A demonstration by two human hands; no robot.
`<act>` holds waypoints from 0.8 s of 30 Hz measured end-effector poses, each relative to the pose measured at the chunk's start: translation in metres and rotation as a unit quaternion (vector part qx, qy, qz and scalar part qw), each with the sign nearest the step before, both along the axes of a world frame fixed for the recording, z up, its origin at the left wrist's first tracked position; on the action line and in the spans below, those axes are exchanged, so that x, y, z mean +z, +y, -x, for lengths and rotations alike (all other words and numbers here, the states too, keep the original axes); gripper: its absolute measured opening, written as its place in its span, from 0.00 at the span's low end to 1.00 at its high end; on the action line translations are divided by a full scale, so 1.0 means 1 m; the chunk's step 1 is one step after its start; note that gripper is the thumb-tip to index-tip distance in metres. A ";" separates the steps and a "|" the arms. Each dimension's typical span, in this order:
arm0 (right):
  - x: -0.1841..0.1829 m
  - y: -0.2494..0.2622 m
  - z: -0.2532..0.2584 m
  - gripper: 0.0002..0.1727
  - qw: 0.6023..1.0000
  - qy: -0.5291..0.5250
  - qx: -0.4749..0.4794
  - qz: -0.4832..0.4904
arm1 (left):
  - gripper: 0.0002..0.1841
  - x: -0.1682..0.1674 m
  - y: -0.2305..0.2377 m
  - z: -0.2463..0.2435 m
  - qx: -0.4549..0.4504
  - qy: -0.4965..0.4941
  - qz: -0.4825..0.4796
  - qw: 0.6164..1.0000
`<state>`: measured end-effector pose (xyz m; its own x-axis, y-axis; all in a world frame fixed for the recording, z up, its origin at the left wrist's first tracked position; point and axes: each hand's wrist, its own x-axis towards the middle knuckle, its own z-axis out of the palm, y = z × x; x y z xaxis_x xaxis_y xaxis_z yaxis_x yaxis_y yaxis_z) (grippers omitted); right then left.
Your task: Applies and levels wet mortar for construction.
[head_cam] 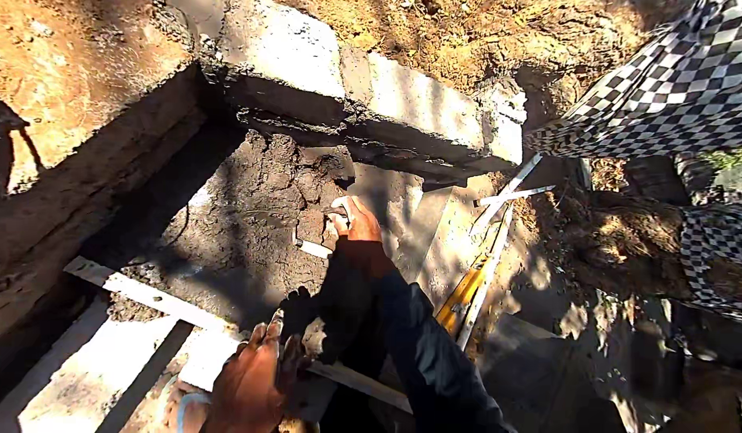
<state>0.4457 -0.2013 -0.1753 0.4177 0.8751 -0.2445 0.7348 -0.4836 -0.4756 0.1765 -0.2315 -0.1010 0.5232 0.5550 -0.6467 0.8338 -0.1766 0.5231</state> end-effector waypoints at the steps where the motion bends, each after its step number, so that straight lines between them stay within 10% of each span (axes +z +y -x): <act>1: 0.000 -0.020 -0.011 0.18 1.000 -0.007 -0.021 -0.001 | 0.31 0.000 0.001 0.001 -0.002 0.006 0.003 1.000; 9: 0.018 -0.133 -0.082 0.24 0.935 -0.141 -0.177 0.273 | 0.31 0.004 0.003 -0.004 -0.006 0.040 0.036 0.999; 16: 0.005 -0.027 -0.011 0.27 0.983 -0.044 -0.014 0.176 | 0.31 0.005 -0.001 -0.006 0.005 0.048 0.044 0.998; 24: -0.028 0.001 0.058 0.35 0.941 -0.005 0.125 0.313 | 0.30 0.005 -0.004 -0.004 0.026 0.045 0.033 0.998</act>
<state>0.3874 -0.2003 -0.2037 0.2219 0.6321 -0.7424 0.8662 -0.4775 -0.1476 0.1803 -0.2359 -0.0965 0.4328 0.5346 -0.7259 0.8850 -0.0989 0.4549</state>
